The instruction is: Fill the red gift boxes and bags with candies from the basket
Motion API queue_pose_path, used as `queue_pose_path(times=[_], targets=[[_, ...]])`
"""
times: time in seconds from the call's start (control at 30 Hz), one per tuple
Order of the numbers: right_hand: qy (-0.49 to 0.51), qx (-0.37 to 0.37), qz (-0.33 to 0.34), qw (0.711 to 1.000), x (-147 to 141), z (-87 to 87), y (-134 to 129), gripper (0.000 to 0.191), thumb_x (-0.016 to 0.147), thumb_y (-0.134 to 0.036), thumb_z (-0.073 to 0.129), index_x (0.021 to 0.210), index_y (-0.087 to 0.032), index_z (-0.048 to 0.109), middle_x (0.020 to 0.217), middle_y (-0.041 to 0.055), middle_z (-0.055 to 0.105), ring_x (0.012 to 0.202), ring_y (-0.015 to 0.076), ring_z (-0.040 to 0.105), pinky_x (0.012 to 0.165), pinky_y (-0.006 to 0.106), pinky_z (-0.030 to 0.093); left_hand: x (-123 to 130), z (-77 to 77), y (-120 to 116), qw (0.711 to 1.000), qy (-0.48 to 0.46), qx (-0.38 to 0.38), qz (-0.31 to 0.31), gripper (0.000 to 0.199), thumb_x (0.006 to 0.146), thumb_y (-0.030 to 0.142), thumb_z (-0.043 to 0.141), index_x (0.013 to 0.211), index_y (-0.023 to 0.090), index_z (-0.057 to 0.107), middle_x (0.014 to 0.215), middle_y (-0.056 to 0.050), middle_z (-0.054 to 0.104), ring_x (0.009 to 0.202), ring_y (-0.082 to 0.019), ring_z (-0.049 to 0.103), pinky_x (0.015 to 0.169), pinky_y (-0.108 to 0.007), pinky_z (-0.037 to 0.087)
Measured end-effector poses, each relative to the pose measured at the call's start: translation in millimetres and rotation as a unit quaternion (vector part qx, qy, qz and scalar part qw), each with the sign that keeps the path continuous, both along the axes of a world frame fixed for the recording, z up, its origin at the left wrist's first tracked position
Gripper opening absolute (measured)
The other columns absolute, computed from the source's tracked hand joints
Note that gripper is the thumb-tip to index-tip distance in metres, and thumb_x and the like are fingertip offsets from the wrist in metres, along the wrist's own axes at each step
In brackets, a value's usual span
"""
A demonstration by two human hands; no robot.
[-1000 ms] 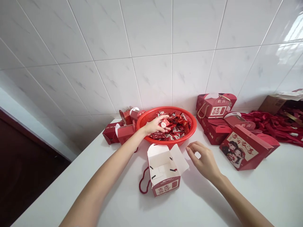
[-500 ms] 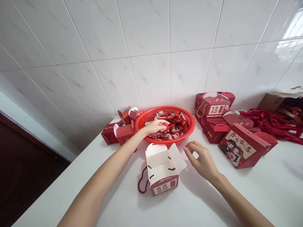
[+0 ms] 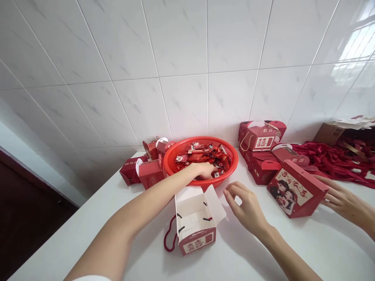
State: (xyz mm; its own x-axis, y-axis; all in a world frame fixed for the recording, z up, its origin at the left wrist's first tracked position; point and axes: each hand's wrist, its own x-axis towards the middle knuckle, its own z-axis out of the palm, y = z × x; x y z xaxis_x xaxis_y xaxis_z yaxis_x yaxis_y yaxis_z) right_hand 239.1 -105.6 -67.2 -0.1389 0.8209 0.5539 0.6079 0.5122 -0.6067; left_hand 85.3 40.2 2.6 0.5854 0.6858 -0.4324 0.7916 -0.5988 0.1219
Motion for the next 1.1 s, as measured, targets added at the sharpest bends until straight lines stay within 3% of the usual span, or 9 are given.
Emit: queue_pose_path(times=[0.1,0.23,0.37,0.5,0.67,0.77,0.87,0.97,1.1], targets=[[0.002,-0.001,0.002,1.000,-1,-0.1,0,0.035,0.100,-0.035,0.043,0.068,-0.021,0.051,0.077,0.0040,0.061,0.066,0.0150,0.058,0.057,0.026,0.044,-1,-4.8,-2,1.000,-0.015,0.008,-0.018,0.072,0.068,0.018,0.066,0.140,0.025,0.056,0.117,-0.012,0.071,0.088,-0.028,0.068,0.068,-0.029,0.049],[0.000,-0.004,0.005,1.000,-2,-0.1,0,0.036,0.100,-0.035,0.043,0.067,-0.021,0.049,0.076,0.0035,0.060,0.065,0.0147,0.057,0.058,0.026,0.045,-7,-4.8,-2,0.998,-0.040,-0.022,-0.052,0.060,0.068,0.014,0.061,0.126,0.027,0.066,0.109,-0.007,0.073,0.086,-0.025,0.067,0.067,-0.028,0.048],[0.000,-0.001,0.003,1.000,-1,0.3,1,0.036,0.100,-0.035,0.042,0.067,-0.022,0.050,0.076,0.0038,0.060,0.064,0.0148,0.057,0.058,0.026,0.045,-11,1.0,-4,0.998,-0.023,-0.050,-0.023,0.046,0.065,0.018,0.064,0.109,0.024,0.073,0.094,-0.006,0.074,0.074,-0.024,0.065,0.058,-0.027,0.046],[0.001,0.005,-0.003,1.000,0,0.9,2,0.036,0.100,-0.035,0.043,0.066,-0.022,0.049,0.074,0.0039,0.060,0.064,0.0152,0.057,0.058,0.026,0.046,-19,4.9,-5,0.998,-0.035,-0.057,-0.002,0.049,0.062,0.021,0.066,0.111,0.022,0.072,0.099,-0.008,0.072,0.076,-0.024,0.065,0.056,-0.027,0.045],[-0.001,0.006,-0.001,1.000,-1,0.0,2,0.035,0.099,-0.033,0.044,0.067,-0.022,0.049,0.075,0.0032,0.061,0.063,0.0146,0.057,0.059,0.026,0.046,-40,3.3,-1,0.987,-0.146,-0.066,0.024,0.060,0.069,0.028,0.069,0.128,0.020,0.062,0.121,-0.009,0.066,0.097,-0.026,0.064,0.073,-0.028,0.049],[-0.003,0.001,0.000,1.000,-1,-1.7,2,0.035,0.099,-0.033,0.043,0.067,-0.022,0.049,0.075,0.0033,0.061,0.063,0.0148,0.057,0.057,0.026,0.045,-54,-1.2,-1,0.960,-0.271,-0.056,0.048,0.064,0.068,0.034,0.077,0.128,0.019,0.060,0.128,-0.008,0.063,0.111,-0.027,0.061,0.090,-0.031,0.049],[-0.004,-0.005,0.000,1.000,0,-2.7,3,0.036,0.099,-0.034,0.043,0.066,-0.022,0.050,0.074,0.0033,0.060,0.063,0.0149,0.057,0.055,0.026,0.044,-64,-6.5,-1,0.928,-0.365,-0.032,0.060,0.064,0.065,0.033,0.081,0.125,0.020,0.062,0.133,-0.008,0.062,0.125,-0.028,0.054,0.106,-0.037,0.040],[-0.007,-0.002,0.000,1.000,0,-2.7,3,0.037,0.099,-0.036,0.043,0.067,-0.021,0.053,0.076,0.0040,0.061,0.064,0.0153,0.058,0.059,0.027,0.047,-68,-9.7,-2,0.913,-0.403,0.000,0.070,0.063,0.067,0.028,0.080,0.126,0.020,0.062,0.137,-0.008,0.060,0.131,-0.029,0.050,0.112,-0.040,0.035],[0.002,-0.005,0.004,1.000,-1,-2.6,4,0.038,0.099,-0.038,0.044,0.067,-0.021,0.055,0.077,0.0045,0.063,0.065,0.0156,0.059,0.060,0.028,0.048,-65,-8.3,-8,0.914,-0.401,0.034,0.054,0.063,0.067,0.017,0.078,0.128,0.023,0.062,0.140,-0.005,0.059,0.133,-0.027,0.050,0.114,-0.037,0.034]])
